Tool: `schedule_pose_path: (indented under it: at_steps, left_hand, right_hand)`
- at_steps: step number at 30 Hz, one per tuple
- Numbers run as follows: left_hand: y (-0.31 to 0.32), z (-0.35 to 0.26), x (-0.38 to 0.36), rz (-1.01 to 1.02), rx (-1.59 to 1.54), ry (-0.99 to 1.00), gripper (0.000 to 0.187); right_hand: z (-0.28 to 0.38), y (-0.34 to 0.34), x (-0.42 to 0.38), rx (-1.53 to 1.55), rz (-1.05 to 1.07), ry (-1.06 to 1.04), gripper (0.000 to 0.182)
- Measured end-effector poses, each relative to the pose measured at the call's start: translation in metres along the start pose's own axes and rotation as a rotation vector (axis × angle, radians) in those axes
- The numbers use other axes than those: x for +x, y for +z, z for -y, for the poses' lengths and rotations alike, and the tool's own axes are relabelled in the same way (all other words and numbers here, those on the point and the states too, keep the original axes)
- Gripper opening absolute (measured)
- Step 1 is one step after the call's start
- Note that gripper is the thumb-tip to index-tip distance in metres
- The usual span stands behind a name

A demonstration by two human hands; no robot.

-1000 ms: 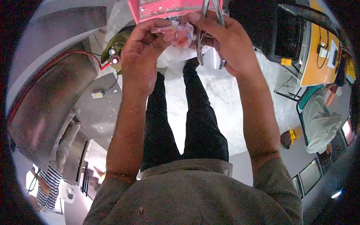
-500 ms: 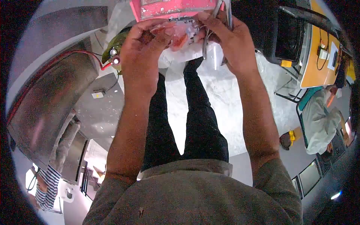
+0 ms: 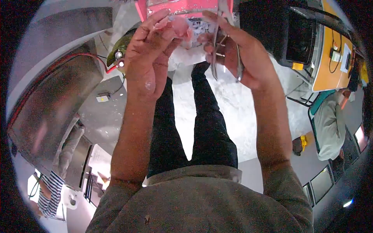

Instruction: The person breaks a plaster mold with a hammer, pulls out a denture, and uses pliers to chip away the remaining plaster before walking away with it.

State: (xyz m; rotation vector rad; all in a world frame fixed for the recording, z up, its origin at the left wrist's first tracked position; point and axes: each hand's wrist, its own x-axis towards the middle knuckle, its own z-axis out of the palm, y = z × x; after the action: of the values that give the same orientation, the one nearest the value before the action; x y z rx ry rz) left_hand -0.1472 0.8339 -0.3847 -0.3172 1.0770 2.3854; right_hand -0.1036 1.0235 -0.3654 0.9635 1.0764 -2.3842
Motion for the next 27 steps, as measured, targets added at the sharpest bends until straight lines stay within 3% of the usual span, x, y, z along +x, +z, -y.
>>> schedule_pose_path:
  at_steps: [1, 4, 9, 12, 17, 20, 27]
  left_hand:
    - [0.003, 0.0, -0.001, -0.022, 0.047, 0.017, 0.022]
    - [-0.005, 0.005, 0.004, -0.026, 0.081, 0.059, 0.021]
    - [-0.004, 0.006, 0.005, -0.018, 0.179, 0.142, 0.018]
    - [0.003, 0.001, 0.005, -0.043, 0.205, 0.175, 0.017]
    - [0.008, 0.003, 0.003, -0.069, 0.209, 0.231, 0.021]
    - [0.011, 0.001, 0.003, -0.083, 0.259, 0.222, 0.022]
    - [0.004, 0.003, 0.004, -0.106, 0.371, 0.256, 0.023]
  right_hand:
    - [0.003, -0.001, -0.006, -0.01, 0.011, 0.109, 0.032]
    - [0.006, 0.009, -0.036, 0.133, 0.089, 0.178, 0.038]
    - [0.028, 0.008, -0.075, -0.213, 0.252, 0.346, 0.057]
    - [0.023, 0.011, -0.086, -0.292, 0.242, 0.269, 0.057]
    - [0.032, 0.012, -0.079, -0.288, 0.304, 0.402, 0.055]
    - [0.033, 0.013, -0.074, -0.31, 0.277, 0.433, 0.063]
    - [0.037, 0.014, -0.073, -0.353, 0.236, 0.433, 0.053]
